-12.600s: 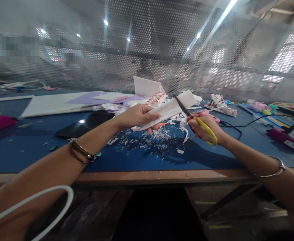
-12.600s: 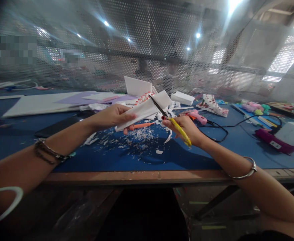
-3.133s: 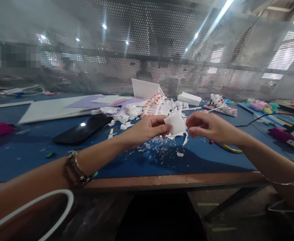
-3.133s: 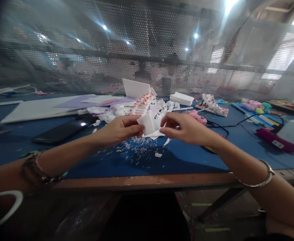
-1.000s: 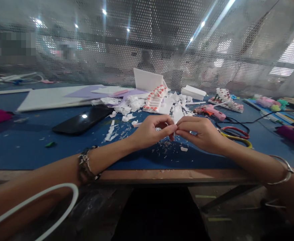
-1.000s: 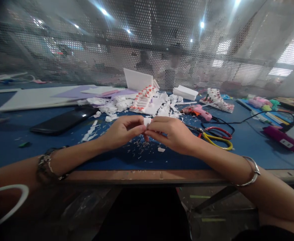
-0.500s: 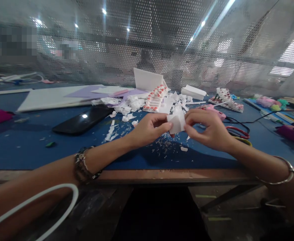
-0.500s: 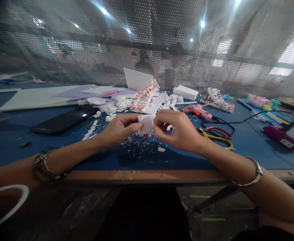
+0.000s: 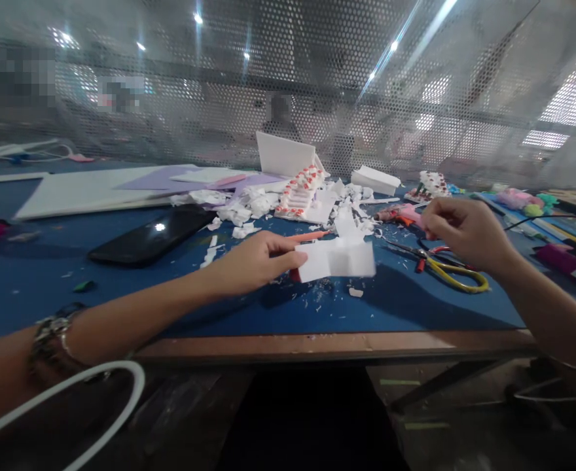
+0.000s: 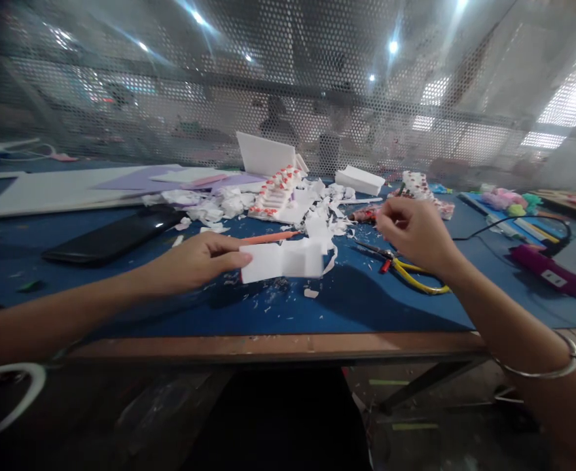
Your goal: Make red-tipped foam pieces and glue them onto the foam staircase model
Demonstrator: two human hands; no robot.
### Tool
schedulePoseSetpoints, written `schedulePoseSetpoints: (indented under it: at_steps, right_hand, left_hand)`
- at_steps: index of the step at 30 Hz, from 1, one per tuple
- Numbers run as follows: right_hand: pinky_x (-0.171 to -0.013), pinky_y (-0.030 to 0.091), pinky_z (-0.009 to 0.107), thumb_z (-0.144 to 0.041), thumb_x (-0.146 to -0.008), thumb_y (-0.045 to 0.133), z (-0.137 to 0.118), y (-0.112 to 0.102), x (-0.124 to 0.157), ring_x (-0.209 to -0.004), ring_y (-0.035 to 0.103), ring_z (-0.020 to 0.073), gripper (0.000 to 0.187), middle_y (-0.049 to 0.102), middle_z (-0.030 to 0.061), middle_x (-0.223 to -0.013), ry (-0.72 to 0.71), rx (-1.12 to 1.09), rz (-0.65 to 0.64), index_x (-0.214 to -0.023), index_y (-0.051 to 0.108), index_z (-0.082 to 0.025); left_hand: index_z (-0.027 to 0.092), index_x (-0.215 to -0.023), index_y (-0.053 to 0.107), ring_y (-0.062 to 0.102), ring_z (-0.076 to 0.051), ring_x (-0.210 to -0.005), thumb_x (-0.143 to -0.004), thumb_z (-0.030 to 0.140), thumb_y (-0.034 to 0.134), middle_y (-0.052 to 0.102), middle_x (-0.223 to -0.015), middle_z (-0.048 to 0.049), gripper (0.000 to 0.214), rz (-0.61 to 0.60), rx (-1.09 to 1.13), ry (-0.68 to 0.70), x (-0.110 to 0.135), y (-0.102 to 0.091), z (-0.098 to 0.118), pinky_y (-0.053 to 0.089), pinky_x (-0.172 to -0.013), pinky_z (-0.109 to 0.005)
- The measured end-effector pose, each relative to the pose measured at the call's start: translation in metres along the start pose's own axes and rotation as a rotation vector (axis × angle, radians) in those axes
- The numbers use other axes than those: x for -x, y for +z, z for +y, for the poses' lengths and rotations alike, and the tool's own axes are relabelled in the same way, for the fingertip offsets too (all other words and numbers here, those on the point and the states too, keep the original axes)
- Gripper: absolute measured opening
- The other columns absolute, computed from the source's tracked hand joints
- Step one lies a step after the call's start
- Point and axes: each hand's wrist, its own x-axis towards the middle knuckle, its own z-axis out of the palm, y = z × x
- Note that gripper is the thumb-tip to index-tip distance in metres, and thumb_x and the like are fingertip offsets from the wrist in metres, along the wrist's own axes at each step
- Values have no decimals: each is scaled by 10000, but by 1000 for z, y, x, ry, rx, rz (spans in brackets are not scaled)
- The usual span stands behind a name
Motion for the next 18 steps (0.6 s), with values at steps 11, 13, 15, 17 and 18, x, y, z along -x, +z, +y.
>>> schedulePoseSetpoints:
  at_steps: [11, 13, 15, 17, 18]
  right_hand:
    - [-587, 392, 258, -350, -852, 475, -61, 41, 12, -712, 519, 138, 213, 572, 72, -911, -555, 337, -67, -962, 499, -169]
    - [-592, 388, 245, -246, -857, 460, -59, 43, 5, -675, 514, 117, 109, 575, 54, -855, -538, 345, -14, -883, 529, -166]
    - [-582, 383, 231, -175, -831, 476, -56, 43, -4, -656, 513, 103, 70, 577, 39, -827, -538, 324, -10, -833, 545, -163]
    - [-561, 379, 218, -125, -796, 496, -53, 41, -14, -633, 507, 90, 67, 575, 21, -788, -536, 284, -24, -799, 550, -165]
    - [-550, 378, 213, -121, -784, 509, -50, 38, -20, -614, 499, 83, 61, 572, 12, -762, -524, 267, -23, -787, 550, -167]
  left_hand:
    - [180, -730, 665, 598, -168, -796, -797, 340, 481, 677, -782, -25, 252, 5, 435, 11, -16, 26, 36, 448, -764, -307]
    - [165, -733, 668, 603, -174, -828, -785, 317, 502, 680, -817, -40, 231, 21, 525, 2, -18, 25, 37, 455, -774, -315]
    - [148, -744, 669, 602, -182, -872, -771, 311, 535, 683, -848, -56, 212, 64, 591, -27, -22, 23, 36, 453, -797, -321]
    - [133, -747, 668, 597, -188, -908, -769, 320, 547, 686, -860, -69, 224, 82, 608, -54, -25, 20, 35, 442, -828, -327]
    - [128, -748, 667, 595, -192, -921, -775, 325, 539, 687, -866, -75, 236, 85, 596, -62, -27, 19, 35, 435, -840, -332]
